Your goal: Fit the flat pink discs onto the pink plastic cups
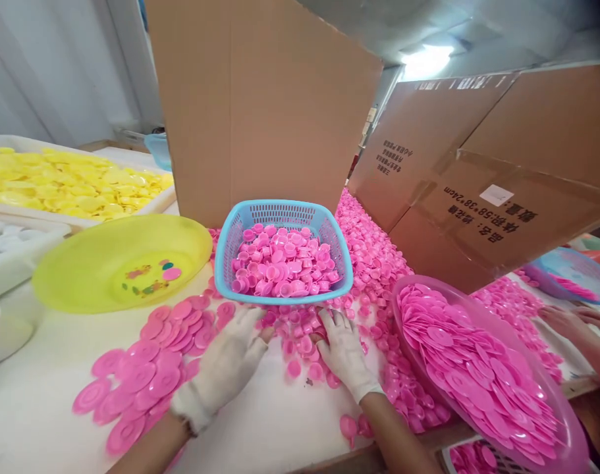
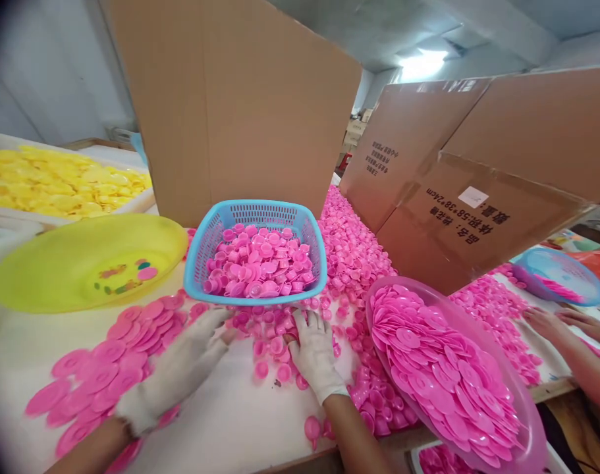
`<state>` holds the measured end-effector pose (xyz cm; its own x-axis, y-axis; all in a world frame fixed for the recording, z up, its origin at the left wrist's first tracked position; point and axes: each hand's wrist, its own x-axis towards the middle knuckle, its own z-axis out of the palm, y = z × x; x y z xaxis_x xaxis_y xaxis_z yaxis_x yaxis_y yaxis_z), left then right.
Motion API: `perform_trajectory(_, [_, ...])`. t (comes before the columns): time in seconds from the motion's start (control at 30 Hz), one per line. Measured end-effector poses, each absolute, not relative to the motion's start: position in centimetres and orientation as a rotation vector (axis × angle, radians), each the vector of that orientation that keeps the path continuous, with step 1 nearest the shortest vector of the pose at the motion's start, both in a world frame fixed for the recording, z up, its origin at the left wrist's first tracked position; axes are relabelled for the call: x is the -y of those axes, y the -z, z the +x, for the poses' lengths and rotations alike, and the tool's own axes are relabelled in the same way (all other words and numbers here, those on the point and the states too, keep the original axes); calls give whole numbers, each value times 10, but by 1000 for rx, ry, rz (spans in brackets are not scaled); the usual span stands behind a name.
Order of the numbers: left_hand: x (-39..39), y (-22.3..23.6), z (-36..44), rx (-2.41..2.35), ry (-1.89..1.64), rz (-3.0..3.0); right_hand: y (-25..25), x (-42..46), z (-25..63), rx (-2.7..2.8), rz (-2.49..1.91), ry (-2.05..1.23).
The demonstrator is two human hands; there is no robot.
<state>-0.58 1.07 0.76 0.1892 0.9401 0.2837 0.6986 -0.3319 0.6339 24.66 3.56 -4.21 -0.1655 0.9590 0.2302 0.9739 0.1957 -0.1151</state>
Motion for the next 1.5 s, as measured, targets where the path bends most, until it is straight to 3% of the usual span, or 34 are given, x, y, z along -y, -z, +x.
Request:
perform_trajectory(0.1, [-26,26,18,-1531,-663,2326,45,-34,242,2158,-1654,-14])
perform_trajectory(0.2, [-22,45,26,-1489,-668,2398,46,-31,241,2022,-1517,4])
perform_trajectory(0.33, [6,42,14,-1496,-740,2325,43,-12,231,2081,-1309,-20])
perform_trajectory(0.63, [44,46,-12,-1698,-913,2241,24,30,183,2461,-1132,-396])
perform_trajectory(0.87, [25,29,14,-1565,-883,2251,43,16,204,2292,-1198,-247])
perform_trajectory(1.1, [17,41,19,-1483,-806,2251,44,9,219,1961,-1317,-153])
perform_trajectory(1.33, [33,19,8,-1521,-893,1558,30,53,205,2293,-1529,-412])
perform_trajectory(1.5, [48,7,-9,-1086,-847,723,42,68,201,2373,-1784,-420])
